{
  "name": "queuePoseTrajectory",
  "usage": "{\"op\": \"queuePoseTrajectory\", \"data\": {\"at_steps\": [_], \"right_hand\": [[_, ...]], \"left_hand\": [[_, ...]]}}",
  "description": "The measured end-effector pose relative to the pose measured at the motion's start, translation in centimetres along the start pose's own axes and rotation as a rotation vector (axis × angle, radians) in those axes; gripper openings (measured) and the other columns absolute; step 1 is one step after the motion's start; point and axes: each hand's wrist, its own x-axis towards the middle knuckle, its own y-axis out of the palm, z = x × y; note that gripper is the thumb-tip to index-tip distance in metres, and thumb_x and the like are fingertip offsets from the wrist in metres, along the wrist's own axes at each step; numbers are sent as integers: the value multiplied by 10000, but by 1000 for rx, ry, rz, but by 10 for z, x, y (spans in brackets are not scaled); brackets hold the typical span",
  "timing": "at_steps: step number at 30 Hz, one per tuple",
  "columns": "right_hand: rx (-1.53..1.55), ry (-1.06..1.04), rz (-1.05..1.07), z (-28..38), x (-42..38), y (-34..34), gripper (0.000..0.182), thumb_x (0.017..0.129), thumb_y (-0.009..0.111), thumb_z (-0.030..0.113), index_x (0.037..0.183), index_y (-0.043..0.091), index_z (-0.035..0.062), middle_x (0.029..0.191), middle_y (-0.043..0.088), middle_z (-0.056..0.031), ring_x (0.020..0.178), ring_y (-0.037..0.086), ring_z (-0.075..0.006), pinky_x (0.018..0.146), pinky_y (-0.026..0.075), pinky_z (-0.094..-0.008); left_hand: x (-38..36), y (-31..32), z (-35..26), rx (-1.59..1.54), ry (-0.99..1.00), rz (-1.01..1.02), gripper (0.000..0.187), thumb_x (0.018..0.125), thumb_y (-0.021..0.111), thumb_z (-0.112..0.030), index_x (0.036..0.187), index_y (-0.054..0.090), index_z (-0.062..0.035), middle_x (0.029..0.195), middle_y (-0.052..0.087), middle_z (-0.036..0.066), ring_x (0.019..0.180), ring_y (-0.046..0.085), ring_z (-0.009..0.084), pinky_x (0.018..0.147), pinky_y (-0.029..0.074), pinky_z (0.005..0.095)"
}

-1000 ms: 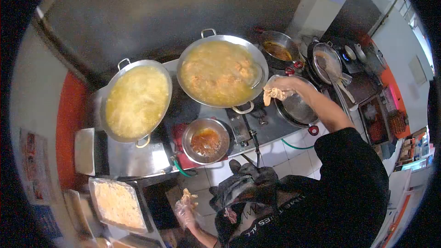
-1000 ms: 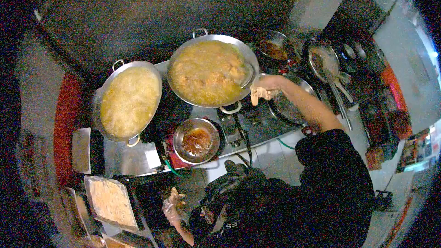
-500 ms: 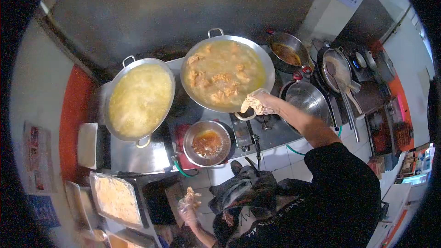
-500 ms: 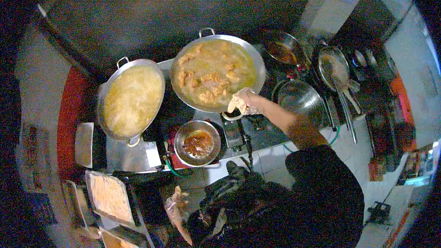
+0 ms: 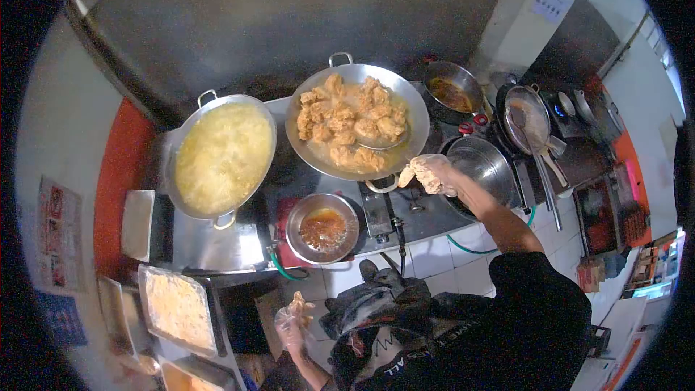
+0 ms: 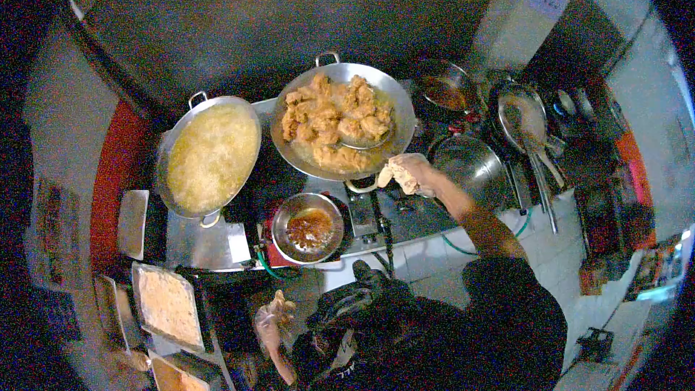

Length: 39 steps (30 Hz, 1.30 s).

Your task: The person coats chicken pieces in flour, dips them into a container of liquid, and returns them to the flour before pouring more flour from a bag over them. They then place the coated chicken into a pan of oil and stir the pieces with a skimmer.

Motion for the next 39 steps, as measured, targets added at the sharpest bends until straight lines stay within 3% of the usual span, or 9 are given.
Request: {"op": "queuePoseTrajectory", "data": {"at_steps": [11, 14, 17, 21, 23, 25, 29, 33, 39], "right_hand": [[-305, -176, -143, 11, -33, -57, 237, 930, 642, 262, 988, 704, 41, 760, 679, -52, 525, 589, -121, 395, 417, -271], [-998, -72, -221, 44, -47, -47, 315, 892, 584, 303, 987, 725, 37, 989, 712, -169, 886, 683, -318, 794, 522, -408], [-1414, -297, -53, 38, -4, -89, 319, 915, 597, 352, 924, 708, 53, 745, 692, -90, 599, 620, -215, 565, 502, -385], [-1897, -133, 92, 47, 47, -93, 338, 877, 563, 311, 1038, 708, 52, 1000, 708, -190, 904, 687, -326, 786, 517, -452], [-1856, -488, 154, 48, 58, -80, 281, 851, 582, 277, 791, 715, 37, 750, 709, -121, 669, 697, -279, 608, 564, -431], [-1578, 145, 49, 82, 37, -18, 287, 827, 549, 247, 947, 716, 48, 907, 723, -174, 809, 701, -328, 692, 530, -450], [-1820, 181, 32, 84, 49, -5, 188, 702, 583, 80, 824, 723, 50, 836, 706, -207, 768, 706, -355, 587, 521, -457], [-1767, -197, -303, 93, 4, 56, 218, 606, 675, 0, 819, 717, 7, 817, 703, -214, 803, 712, -352, 608, 540, -457], [-1910, -276, -346, 72, 35, 56, 244, 800, 628, 172, 979, 745, 53, 1010, 735, -156, 903, 719, -341, 750, 588, -483]], "left_hand": [[-1, -21, 31, 58, -147, 39, 318, 929, 666, -354, 960, 730, -44, 837, 731, 71, 607, 611, 105, 540, 484, 250], [-8, -34, 47, -19, -72, 9, 211, 932, 675, -234, 940, 700, -24, 840, 724, 78, 600, 597, 93, 516, 472, 239], [-14, -47, 61, -22, 38, -35, 211, 936, 664, -230, 959, 696, -23, 854, 730, 89, 600, 600, 97, 512, 469, 239], [-19, -55, 54, -81, 59, -6, 239, 944, 642, -227, 1038, 699, -14, 870, 735, 98, 603, 604, 98, 514, 468, 234], [-22, -59, 47, -67, 44, -17, 250, 948, 633, -229, 1054, 699, -13, 866, 735, 96, 604, 606, 98, 512, 470, 236], [-21, -64, 46, -49, 33, -24, 260, 952, 623, -231, 1070, 699, -11, 863, 735, 94, 605, 608, 97, 510, 473, 238], [-17, -67, 47, 1, 26, 0, 246, 926, 600, -195, 1047, 700, -5, 848, 728, 83, 612, 618, 99, 506, 475, 245], [3, -77, 80, -34, 19, 6, 236, 886, 583, -147, 1021, 702, 6, 815, 716, 67, 609, 622, 101, 516, 481, 253], [-5, -62, 39, -126, -75, 14, 240, 899, 680, -231, 983, 712, -9, 790, 691, 37, 621, 593, 74, 512, 438, 227]]}}
